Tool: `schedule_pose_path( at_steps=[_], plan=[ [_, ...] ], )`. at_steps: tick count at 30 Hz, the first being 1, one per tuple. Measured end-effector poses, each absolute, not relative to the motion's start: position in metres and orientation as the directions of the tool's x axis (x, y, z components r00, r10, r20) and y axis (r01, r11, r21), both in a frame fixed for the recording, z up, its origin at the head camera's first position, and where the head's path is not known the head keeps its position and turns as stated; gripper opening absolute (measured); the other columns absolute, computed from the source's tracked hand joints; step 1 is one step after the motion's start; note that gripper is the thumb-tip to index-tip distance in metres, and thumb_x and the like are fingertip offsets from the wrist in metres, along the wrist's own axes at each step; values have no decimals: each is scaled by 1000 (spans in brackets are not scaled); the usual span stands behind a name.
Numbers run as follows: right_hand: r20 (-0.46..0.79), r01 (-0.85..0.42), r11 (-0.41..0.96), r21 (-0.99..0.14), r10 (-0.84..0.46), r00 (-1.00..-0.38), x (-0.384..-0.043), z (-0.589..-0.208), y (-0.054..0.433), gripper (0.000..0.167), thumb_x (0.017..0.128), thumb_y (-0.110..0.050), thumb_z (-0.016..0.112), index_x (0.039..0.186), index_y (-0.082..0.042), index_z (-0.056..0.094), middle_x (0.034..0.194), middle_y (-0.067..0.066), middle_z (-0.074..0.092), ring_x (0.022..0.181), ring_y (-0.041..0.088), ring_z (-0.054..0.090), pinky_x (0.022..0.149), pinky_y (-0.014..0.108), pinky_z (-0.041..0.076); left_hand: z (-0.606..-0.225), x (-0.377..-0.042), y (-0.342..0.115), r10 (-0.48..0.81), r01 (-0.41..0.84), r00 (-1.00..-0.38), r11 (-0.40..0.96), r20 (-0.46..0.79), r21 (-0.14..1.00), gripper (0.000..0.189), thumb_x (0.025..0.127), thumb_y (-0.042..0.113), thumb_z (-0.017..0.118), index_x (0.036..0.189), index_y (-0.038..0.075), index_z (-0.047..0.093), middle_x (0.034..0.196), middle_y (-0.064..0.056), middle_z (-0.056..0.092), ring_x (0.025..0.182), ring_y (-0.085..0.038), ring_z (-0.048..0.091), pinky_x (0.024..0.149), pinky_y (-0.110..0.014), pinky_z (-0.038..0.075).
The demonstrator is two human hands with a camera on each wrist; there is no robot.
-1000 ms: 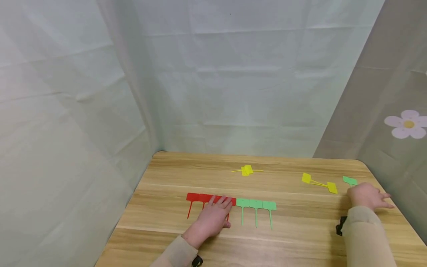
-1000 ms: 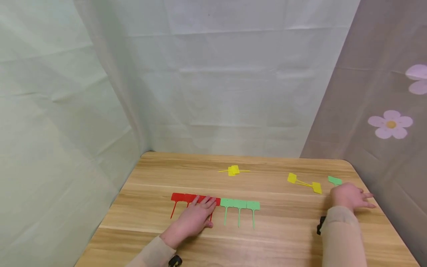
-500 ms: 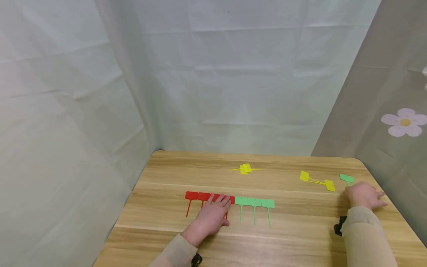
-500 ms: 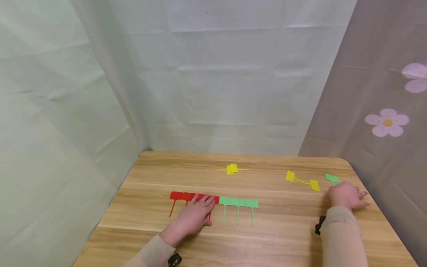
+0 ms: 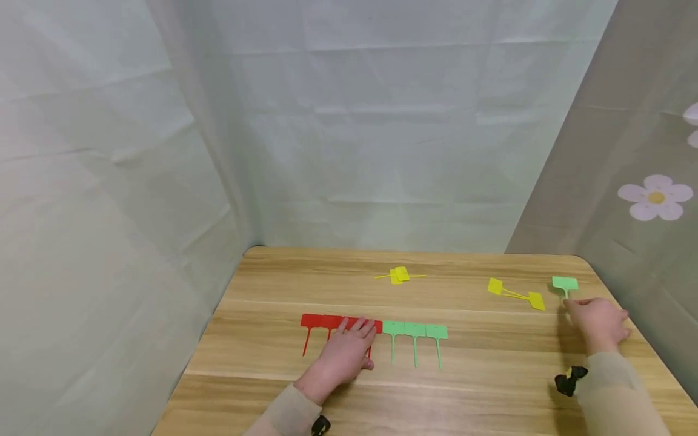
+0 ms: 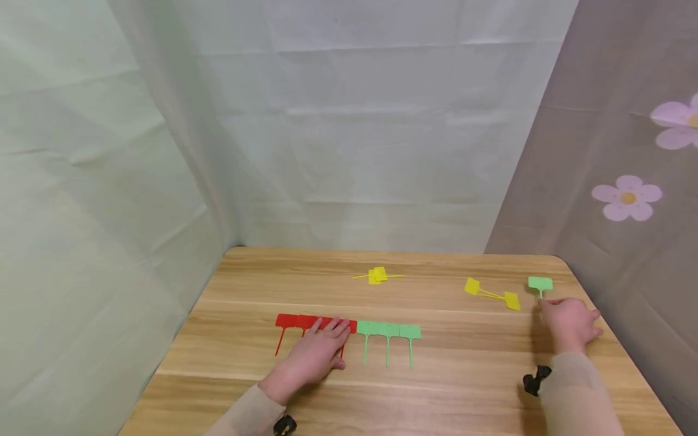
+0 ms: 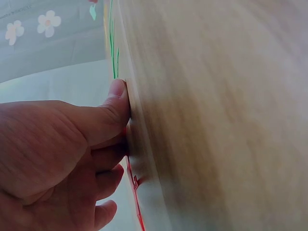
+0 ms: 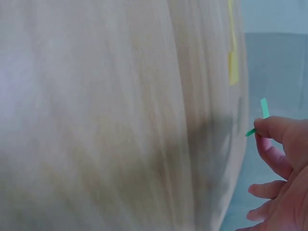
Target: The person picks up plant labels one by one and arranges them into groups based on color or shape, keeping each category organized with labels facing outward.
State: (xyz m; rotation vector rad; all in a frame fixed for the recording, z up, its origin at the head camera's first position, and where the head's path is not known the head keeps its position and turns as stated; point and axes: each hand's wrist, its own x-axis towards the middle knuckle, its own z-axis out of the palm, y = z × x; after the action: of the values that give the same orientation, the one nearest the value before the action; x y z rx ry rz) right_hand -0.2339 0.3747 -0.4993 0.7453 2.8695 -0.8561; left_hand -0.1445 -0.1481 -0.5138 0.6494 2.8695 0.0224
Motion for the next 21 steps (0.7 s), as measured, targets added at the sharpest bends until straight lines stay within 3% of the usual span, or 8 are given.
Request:
schedule_pose_path(
  at_steps=[4,6,11,13,21],
  plan=[
    [-160,415,748,-517,392,-906,-226,-494,372,60,105,-50,56,125,4,72,149,45,41,146,73,6,105,84,23,-514,-145,-149,429,425,-884,903,-188,65,76,95,45,79,158,11,55,167,-2,46,157,-25,37,128,-53,27],
    [-132,382,769,-513,370,-920,-221,-493,368,59,105,-51,59,122,3,74,146,44,46,142,70,22,101,78,33,-515,-145,-149,430,426,-883,902,-187,63,76,95,45,78,158,11,55,167,-2,46,157,-25,38,128,-53,27],
    [-73,272,804,-529,276,-958,-199,-491,351,61,106,-50,60,120,8,74,154,47,34,136,69,33,103,73,39,-517,-146,-149,424,420,-884,905,-197,65,76,95,46,78,158,11,54,167,-2,45,157,-24,37,128,-53,27],
    [-60,221,813,-539,225,-973,-189,-490,341,61,107,-48,60,122,10,72,154,51,25,140,74,24,110,78,28,-517,-146,-149,421,417,-884,907,-202,67,76,95,46,78,159,12,54,168,-1,45,157,-24,36,128,-53,26],
    [-29,81,825,-560,78,-997,-159,-502,301,53,103,-41,71,114,11,74,150,52,30,136,81,19,110,85,21,-518,-149,-148,412,408,-888,911,-205,65,77,94,46,79,158,12,54,168,-2,45,157,-24,36,129,-53,26]
  ],
)
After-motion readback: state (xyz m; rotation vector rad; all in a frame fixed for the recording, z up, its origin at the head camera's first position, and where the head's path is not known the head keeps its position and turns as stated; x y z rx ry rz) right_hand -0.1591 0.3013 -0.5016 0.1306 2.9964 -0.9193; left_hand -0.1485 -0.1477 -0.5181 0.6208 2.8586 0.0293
